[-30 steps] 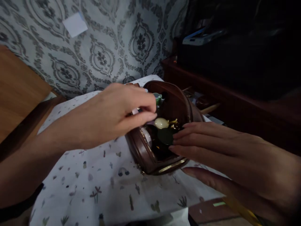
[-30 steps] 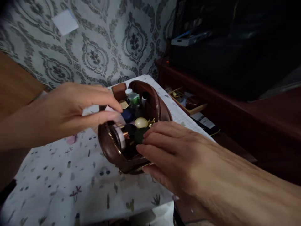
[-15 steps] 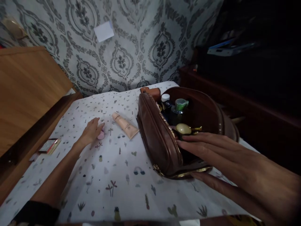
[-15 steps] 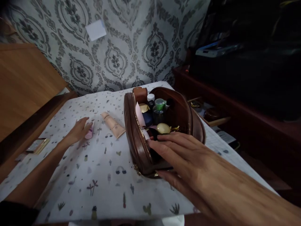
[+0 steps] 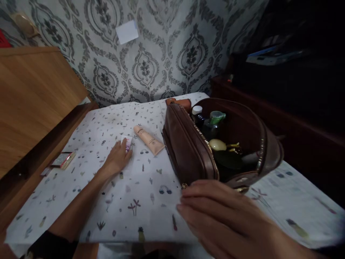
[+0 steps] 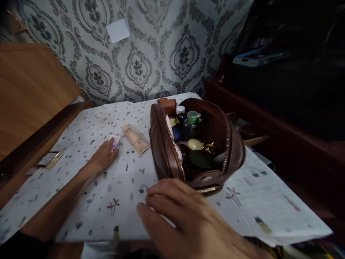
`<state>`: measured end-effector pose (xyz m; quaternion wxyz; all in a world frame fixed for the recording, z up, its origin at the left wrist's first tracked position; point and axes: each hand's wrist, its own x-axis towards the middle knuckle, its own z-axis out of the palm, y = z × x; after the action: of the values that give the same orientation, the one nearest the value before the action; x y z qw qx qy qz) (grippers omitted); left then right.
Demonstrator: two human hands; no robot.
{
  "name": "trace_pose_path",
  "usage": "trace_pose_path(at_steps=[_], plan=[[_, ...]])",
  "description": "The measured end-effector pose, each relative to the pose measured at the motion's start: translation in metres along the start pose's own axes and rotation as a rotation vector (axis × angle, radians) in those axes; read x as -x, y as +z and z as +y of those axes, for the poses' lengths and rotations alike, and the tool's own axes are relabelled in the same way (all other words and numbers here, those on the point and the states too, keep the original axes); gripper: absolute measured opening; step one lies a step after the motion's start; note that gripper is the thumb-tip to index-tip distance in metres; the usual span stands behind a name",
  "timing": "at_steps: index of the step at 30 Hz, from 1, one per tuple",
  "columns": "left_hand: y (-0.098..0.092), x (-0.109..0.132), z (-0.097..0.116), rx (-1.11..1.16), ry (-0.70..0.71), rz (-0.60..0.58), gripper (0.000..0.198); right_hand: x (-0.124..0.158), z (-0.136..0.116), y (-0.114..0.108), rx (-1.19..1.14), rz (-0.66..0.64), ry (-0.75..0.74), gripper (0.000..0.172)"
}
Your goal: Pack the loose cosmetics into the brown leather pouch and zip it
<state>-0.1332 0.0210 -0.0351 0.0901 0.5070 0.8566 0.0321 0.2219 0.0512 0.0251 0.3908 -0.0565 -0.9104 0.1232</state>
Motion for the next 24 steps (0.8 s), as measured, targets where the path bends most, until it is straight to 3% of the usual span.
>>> trace_pose_path(at_steps=[4,7,9,13,16,19,24], plan=[[-0.009,0.023,0.010,0.011,0.023,-0.042,0.083,-0.021,-0.001,0.047,-0.171,-0.265,0.046,0.018],[-0.023,0.042,0.011,0.047,0.091,-0.008,0.076,-0.034,0.004,0.075,-0.213,-0.464,0.222,0.022],[-0.032,0.051,0.011,0.062,0.111,0.025,0.066,-0.044,0.004,0.091,-0.217,-0.521,0.348,0.028],[-0.034,0.050,0.006,0.021,0.156,0.170,0.060,-0.064,0.003,0.123,-0.124,-0.550,0.521,0.046],[-0.017,0.038,-0.002,0.123,0.383,0.229,0.049,-0.074,0.008,0.141,-0.059,-0.527,0.600,0.053],[0.005,0.027,-0.013,0.206,0.619,0.189,0.047,-0.078,0.016,0.152,-0.014,-0.492,0.671,0.045],[0.022,0.017,-0.026,0.181,0.720,0.226,0.046,-0.074,0.025,0.163,-0.006,-0.409,0.699,0.022]])
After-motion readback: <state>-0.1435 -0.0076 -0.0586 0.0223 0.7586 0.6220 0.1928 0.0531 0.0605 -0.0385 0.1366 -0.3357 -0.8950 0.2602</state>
